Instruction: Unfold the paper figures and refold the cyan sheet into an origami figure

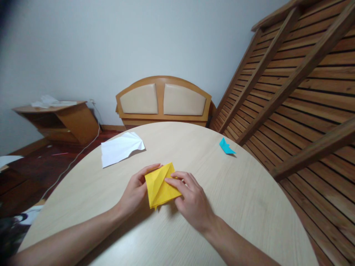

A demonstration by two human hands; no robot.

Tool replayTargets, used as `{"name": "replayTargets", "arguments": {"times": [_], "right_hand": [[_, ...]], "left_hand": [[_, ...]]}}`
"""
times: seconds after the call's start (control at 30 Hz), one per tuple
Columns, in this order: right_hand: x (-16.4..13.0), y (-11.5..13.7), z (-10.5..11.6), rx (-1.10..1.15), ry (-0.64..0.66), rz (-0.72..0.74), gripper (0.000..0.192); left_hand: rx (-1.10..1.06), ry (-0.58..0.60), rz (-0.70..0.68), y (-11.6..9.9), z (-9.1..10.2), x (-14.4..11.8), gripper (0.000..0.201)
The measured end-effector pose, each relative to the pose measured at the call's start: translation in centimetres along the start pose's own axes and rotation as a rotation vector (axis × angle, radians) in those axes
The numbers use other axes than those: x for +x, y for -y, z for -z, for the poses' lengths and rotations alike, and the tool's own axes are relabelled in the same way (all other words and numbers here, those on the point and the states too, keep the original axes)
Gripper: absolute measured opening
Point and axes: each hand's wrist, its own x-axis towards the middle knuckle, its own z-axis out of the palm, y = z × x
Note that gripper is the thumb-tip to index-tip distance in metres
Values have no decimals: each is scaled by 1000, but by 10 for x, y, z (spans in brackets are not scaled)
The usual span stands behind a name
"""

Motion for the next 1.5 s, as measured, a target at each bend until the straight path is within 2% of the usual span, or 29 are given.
{"name": "replayTargets", "arguments": {"times": [0.13, 0.2, 0.27, 0.33, 0.37, 0.43, 0.53, 0.7, 0.87, 1.03, 1.17, 1.3, 1.5], "right_hand": [[1, 6, 8, 84, 110, 90, 55], [1, 9, 12, 174, 130, 50, 47], [2, 10, 12, 270, 68, -92, 26], [4, 9, 10, 387, -49, -310, 12], [5, 8, 9, 462, -95, -418, 11], [7, 5, 7, 637, -121, -588, 24], [9, 2, 6, 849, -56, -693, 38], [12, -1, 11, 973, 12, -709, 29], [10, -5, 12, 885, -37, -711, 28], [8, -3, 12, 954, -71, -663, 30], [9, -2, 13, 915, -21, -589, 22], [10, -2, 12, 840, -55, -567, 21], [11, 4, 12, 721, -107, -552, 24]], "left_hand": [[-171, -5, 41, -4, 0, -3, 43], [-171, 22, 16, -6, 3, -4, 39], [-138, 56, -45, -8, 4, -5, 34], [-82, 93, -116, -9, 4, -6, 33], [-51, 114, -148, -9, 4, -7, 33], [3, 155, -203, -9, 3, -10, 34], [68, 209, -295, -10, 3, -14, 33], [175, 251, -470, -13, 6, -16, 36], [318, 273, -640, -18, 13, -13, 39], [425, 302, -773, -20, 17, -11, 39], [415, 307, -787, -19, 15, -13, 41], [409, 345, -767, -17, 14, -15, 47], [421, 338, -771, -15, 16, -15, 50]]}}
